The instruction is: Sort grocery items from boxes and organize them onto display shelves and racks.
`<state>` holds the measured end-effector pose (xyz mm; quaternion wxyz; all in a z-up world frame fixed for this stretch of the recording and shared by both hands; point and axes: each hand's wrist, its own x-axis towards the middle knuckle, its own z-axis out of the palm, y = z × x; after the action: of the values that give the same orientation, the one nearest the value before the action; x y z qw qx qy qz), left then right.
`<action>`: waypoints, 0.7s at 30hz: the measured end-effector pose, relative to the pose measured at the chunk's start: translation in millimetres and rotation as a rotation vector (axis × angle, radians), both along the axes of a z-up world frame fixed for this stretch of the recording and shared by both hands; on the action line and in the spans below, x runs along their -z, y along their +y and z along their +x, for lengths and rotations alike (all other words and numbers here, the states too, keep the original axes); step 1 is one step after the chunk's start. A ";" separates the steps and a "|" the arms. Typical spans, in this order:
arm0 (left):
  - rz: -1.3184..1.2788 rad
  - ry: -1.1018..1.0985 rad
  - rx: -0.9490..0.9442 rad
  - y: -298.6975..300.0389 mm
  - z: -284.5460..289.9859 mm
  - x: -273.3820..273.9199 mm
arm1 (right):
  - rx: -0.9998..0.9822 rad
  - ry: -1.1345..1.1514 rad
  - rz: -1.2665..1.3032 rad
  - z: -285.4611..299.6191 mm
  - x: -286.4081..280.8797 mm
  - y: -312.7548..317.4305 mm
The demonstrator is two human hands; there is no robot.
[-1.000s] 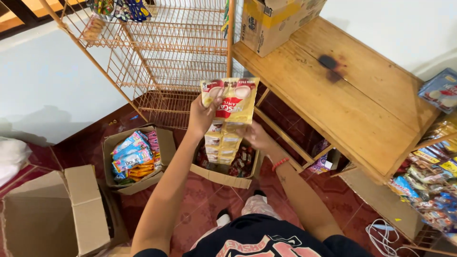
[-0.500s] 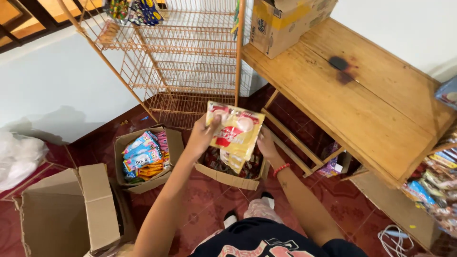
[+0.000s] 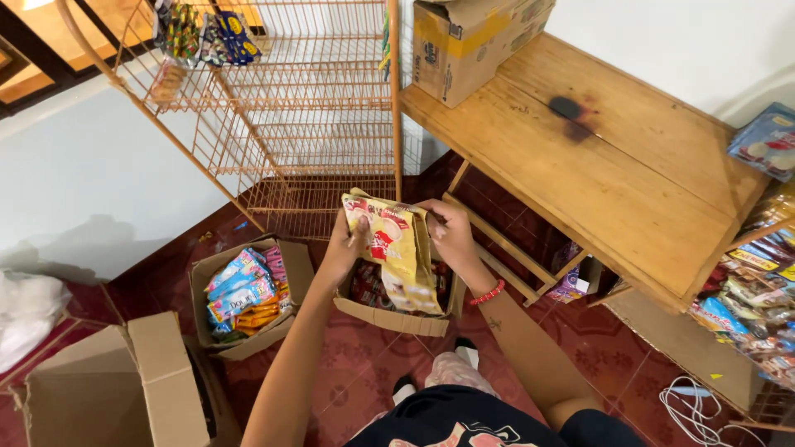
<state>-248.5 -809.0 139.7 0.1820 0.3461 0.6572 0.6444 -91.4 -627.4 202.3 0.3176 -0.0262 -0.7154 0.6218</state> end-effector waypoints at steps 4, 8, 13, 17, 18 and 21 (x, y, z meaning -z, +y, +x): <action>0.018 -0.168 0.017 16.0 11.2 -21.3 | 0.072 -0.037 0.003 -2.6 11.3 14.3; -0.036 -0.249 0.087 31.2 6.8 -11.2 | 0.108 -0.012 -0.028 2.8 1.1 22.0; 0.059 -0.092 0.106 44.3 15.5 -23.9 | 0.098 -0.020 -0.044 21.1 5.0 33.4; -0.010 -0.126 -0.016 45.7 19.0 -58.6 | -0.022 -0.063 -0.255 24.3 92.6 58.5; -0.007 -0.171 -0.056 45.3 20.6 -65.7 | -0.091 -0.081 -0.286 27.6 129.6 66.1; 0.081 -0.097 -0.042 39.6 17.9 -86.9 | -0.228 -0.174 0.125 32.5 180.6 48.4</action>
<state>-230.6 -769.4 226.5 0.1858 0.3076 0.6281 0.6901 -58.8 -579.0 21.6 0.1828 0.0214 -0.7759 0.6034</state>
